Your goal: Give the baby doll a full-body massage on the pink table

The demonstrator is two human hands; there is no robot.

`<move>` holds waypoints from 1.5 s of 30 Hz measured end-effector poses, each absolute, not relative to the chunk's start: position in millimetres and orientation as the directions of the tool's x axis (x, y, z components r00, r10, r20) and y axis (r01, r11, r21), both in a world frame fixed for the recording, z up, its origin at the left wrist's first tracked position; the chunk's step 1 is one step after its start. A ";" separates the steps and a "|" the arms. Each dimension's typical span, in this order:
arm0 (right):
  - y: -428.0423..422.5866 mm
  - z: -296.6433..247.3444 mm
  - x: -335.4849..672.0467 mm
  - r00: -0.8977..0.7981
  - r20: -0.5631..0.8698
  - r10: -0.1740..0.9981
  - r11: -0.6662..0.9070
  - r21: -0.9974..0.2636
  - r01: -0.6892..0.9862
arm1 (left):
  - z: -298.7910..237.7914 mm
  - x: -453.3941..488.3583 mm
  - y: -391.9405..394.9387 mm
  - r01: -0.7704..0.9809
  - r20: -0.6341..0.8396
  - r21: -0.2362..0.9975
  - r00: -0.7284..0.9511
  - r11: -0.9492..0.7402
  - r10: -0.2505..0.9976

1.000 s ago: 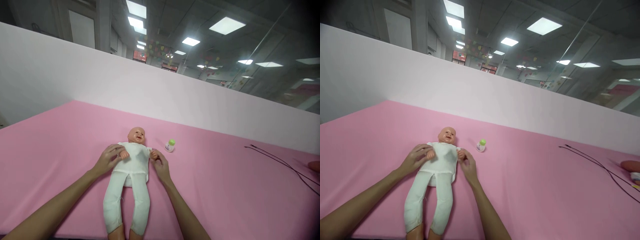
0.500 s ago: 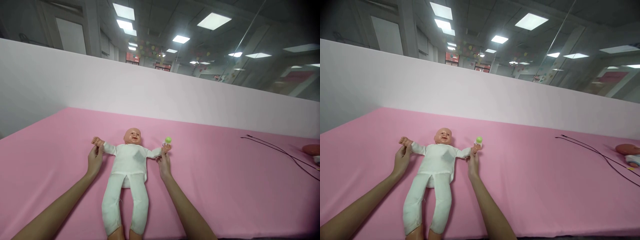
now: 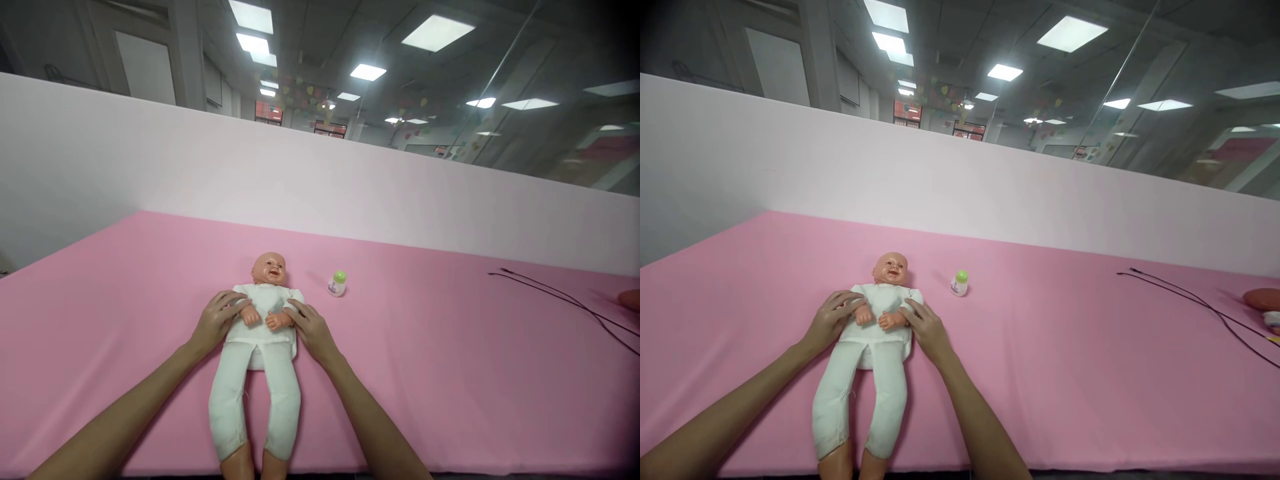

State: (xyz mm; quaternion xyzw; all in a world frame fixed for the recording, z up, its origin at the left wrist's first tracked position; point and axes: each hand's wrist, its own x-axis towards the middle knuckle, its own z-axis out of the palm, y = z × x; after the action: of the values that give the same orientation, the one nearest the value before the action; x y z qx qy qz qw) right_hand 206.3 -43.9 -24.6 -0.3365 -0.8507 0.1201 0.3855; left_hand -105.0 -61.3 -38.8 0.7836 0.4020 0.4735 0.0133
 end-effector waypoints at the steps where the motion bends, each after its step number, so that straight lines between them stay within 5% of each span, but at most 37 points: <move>1: -44.3 -25.9 205.5 -0.498 0.575 0.649 0.757 -0.423 0.498 | -38.8 -104.0 -61.3 0.629 0.734 0.354 0.272 -0.692 0.623; 5: -43.0 -31.6 200.1 -0.377 0.581 0.721 0.692 -0.579 0.432 | -38.4 -101.6 -61.2 0.637 0.706 0.394 0.251 -0.662 0.662; 8: -37.7 -33.1 199.8 -0.106 0.476 0.873 0.488 -0.847 0.213 | -37.4 -103.3 -60.2 0.591 0.620 0.644 -0.031 -0.486 0.784; 11: -28.7 -32.1 208.1 0.148 0.254 0.956 0.265 -0.962 -0.061 | -35.3 -109.6 -56.8 0.409 0.458 0.855 -0.310 -0.318 0.833; 15: -21.1 -30.7 218.7 0.234 0.093 0.968 0.158 -0.948 -0.278 | -32.4 -118.2 -52.5 0.194 0.269 0.960 -0.455 -0.200 0.849; 21: -28.6 -32.0 208.3 0.055 0.227 0.972 0.231 -0.971 -0.068 | -30.0 -113.6 -54.4 0.304 0.409 0.903 -0.387 -0.304 0.827; 27: -41.2 -27.8 207.3 -0.379 0.469 0.798 0.591 -0.730 0.342 | -37.6 -106.5 -57.9 0.565 0.663 0.608 0.026 -0.558 0.748; 31: -42.4 -30.5 206.6 -0.396 0.468 0.790 0.606 -0.696 0.386 | -40.1 -102.4 -58.5 0.572 0.739 0.433 0.217 -0.696 0.638; 34: -38.4 -34.2 203.1 -0.287 0.473 0.833 0.542 -0.800 0.256 | -40.0 -101.9 -59.1 0.587 0.693 0.518 0.138 -0.622 0.707; 38: -30.7 -34.3 201.8 -0.078 0.286 0.955 0.286 -0.958 -0.012 | -37.5 -104.1 -57.3 0.465 0.513 0.796 -0.178 -0.387 0.840; 45: -21.1 -28.8 218.5 0.142 -0.004 0.990 0.045 -0.939 -0.341 | -35.2 -122.0 -49.4 0.038 0.162 0.986 -0.479 -0.164 0.863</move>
State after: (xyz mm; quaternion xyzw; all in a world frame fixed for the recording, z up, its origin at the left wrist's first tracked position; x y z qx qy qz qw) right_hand 218.5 -21.1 -28.8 -0.4339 -0.3736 0.5379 0.6187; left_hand -122.0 -49.4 -35.2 0.3997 0.5632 0.6498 0.3174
